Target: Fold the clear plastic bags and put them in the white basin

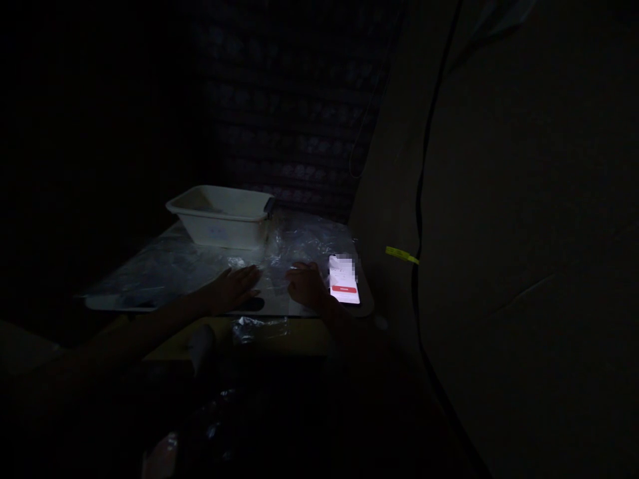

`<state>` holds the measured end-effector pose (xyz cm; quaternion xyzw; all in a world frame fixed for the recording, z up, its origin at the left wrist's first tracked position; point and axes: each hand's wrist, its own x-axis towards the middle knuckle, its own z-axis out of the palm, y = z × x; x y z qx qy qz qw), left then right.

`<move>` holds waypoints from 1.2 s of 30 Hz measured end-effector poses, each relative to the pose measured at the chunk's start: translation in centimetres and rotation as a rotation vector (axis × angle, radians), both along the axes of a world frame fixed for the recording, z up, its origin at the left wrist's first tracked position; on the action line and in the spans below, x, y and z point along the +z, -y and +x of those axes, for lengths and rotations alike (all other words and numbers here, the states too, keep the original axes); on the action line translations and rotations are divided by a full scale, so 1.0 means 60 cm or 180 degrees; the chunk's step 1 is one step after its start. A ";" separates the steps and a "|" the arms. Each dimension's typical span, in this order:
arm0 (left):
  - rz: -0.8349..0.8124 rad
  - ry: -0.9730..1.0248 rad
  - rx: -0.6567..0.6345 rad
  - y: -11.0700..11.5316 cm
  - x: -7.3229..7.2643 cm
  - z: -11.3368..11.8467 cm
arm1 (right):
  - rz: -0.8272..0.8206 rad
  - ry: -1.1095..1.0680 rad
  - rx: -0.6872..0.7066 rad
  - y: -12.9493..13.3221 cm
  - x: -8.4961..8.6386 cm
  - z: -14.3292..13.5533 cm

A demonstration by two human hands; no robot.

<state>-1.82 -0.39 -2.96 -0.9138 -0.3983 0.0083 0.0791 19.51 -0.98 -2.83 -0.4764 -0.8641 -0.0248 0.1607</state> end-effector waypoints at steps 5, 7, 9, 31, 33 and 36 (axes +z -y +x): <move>-0.0107 0.0052 0.0048 -0.002 -0.001 -0.008 | -0.0063 -0.0115 0.0167 0.004 0.001 -0.007; -0.0143 0.0102 0.0041 -0.001 0.003 -0.006 | -0.0080 -0.0113 0.0220 0.005 0.002 -0.011; -0.0188 0.0179 0.0045 0.000 0.008 -0.003 | -0.0098 -0.0111 0.0232 0.005 0.001 -0.014; -0.1406 0.2203 0.0840 -0.042 0.029 0.035 | -0.0048 -0.0164 0.0371 0.000 -0.012 -0.012; -0.1309 0.1941 0.0946 -0.042 0.029 0.036 | -0.0056 -0.0132 0.0317 0.001 -0.008 -0.012; -0.1135 0.1686 0.0981 -0.035 0.034 0.035 | -0.0003 -0.0038 0.0151 0.004 0.002 -0.012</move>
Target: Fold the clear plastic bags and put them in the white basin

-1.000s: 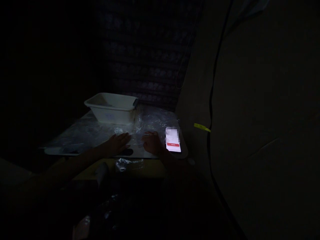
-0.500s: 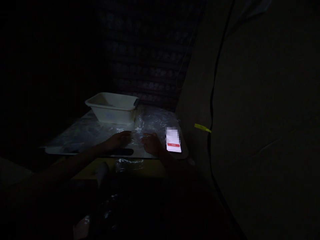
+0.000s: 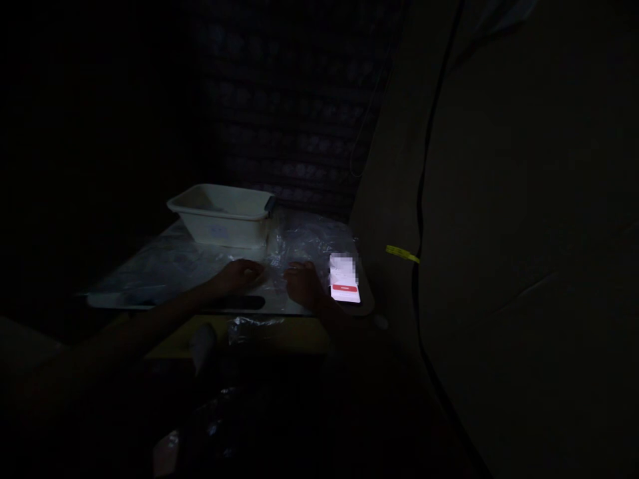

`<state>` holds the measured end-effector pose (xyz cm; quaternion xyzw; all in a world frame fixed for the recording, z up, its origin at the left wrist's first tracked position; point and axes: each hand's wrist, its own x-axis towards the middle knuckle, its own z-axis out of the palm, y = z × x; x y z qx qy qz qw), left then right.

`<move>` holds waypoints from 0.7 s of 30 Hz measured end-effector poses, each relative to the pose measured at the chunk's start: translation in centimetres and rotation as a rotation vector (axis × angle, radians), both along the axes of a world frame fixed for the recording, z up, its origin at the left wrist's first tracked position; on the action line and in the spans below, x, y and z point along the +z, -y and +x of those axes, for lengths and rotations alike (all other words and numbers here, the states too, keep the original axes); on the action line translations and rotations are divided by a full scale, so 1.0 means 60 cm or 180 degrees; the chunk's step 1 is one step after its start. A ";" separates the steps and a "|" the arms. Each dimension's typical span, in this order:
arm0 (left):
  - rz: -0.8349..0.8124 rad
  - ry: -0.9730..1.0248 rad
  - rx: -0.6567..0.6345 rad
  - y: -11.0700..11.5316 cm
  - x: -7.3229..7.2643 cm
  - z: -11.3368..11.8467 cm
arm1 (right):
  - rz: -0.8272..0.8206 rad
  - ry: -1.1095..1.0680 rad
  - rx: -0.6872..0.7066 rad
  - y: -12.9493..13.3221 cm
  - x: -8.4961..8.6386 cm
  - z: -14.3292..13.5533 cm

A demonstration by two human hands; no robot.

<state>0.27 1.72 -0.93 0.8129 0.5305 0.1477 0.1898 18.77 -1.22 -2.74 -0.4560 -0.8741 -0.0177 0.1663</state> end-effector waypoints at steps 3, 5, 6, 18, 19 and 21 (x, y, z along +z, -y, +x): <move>0.0189 -0.0232 -0.0111 0.012 0.009 -0.002 | 0.0060 0.0160 -0.0114 0.003 0.007 -0.002; 0.0294 -0.0360 -0.0193 0.019 0.016 -0.002 | 0.0052 0.0273 -0.0116 0.004 0.009 -0.003; 0.0337 -0.0414 -0.0231 0.021 0.019 -0.002 | 0.0036 0.0322 -0.0115 0.004 0.008 -0.004; 0.0928 -0.1056 -0.0538 0.027 0.015 -0.007 | -0.0115 0.0532 -0.0109 0.004 0.006 -0.009; 0.1086 -0.1105 -0.0546 0.028 0.016 -0.006 | -0.0129 0.0554 -0.0115 0.004 0.007 -0.010; 0.1411 -0.1144 -0.0600 0.030 0.017 -0.002 | -0.0157 0.0574 -0.0126 0.003 0.008 -0.012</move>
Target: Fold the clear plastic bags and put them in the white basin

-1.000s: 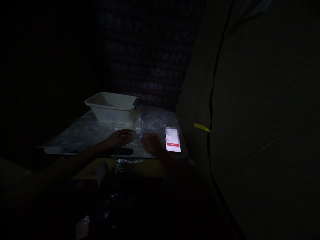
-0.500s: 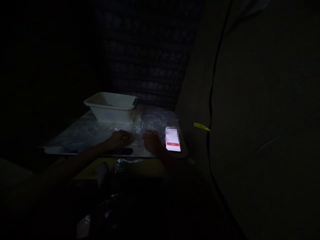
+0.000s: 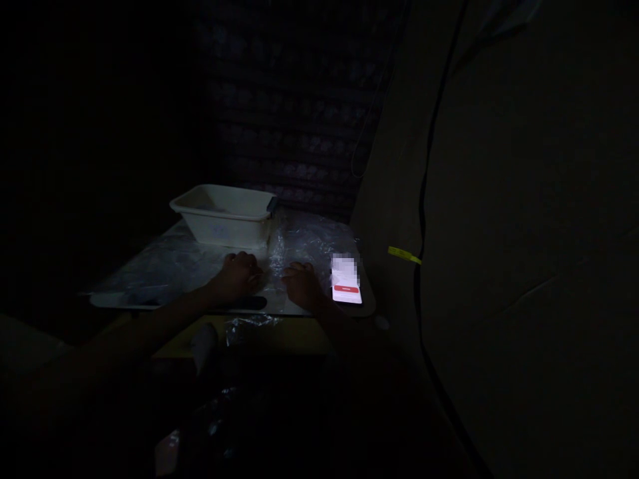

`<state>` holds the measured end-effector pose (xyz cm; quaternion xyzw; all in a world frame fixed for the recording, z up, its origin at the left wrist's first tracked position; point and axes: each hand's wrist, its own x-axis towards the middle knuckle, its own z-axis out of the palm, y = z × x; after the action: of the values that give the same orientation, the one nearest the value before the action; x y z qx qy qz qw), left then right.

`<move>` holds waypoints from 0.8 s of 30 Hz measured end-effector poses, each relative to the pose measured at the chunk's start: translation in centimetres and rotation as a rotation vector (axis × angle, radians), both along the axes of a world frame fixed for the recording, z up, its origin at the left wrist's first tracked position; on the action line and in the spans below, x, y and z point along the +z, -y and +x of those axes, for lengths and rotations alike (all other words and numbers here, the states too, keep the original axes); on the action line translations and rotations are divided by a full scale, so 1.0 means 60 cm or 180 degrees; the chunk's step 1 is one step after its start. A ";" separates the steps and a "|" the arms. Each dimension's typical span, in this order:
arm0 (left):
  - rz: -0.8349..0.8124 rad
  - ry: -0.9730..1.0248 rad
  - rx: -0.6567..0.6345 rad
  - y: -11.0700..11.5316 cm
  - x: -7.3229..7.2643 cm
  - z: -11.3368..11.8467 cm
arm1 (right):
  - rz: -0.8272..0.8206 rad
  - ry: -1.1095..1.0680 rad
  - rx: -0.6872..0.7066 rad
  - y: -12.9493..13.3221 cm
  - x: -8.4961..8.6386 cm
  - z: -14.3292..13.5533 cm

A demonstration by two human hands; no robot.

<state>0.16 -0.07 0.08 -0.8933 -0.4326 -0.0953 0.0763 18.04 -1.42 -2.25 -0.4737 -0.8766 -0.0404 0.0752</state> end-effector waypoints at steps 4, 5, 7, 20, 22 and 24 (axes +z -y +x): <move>-0.0146 -0.0008 -0.0721 0.006 -0.004 0.015 | -0.0001 -0.0012 0.0006 0.000 0.000 -0.001; -0.0313 0.0002 -0.0911 0.008 -0.007 0.019 | 0.0008 -0.0013 0.0001 0.000 0.000 -0.001; -0.0597 0.0047 -0.1138 0.010 -0.014 0.024 | 0.0028 -0.0020 -0.0006 0.001 0.002 0.000; -0.0772 0.0241 -0.1116 0.007 -0.029 0.028 | 0.0145 -0.0009 -0.0110 0.002 0.011 -0.008; -0.0754 0.0281 -0.1150 0.005 -0.030 0.028 | 0.0093 -0.0024 -0.0089 0.004 0.011 -0.005; -0.0715 0.0290 -0.1162 0.005 -0.032 0.028 | 0.0033 -0.0035 -0.0072 0.005 0.012 -0.002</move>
<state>1.82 -0.35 -1.83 -0.9545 -0.2746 -0.0990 -0.0618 17.95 -1.75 -1.52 -0.4833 -0.8705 -0.0432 0.0821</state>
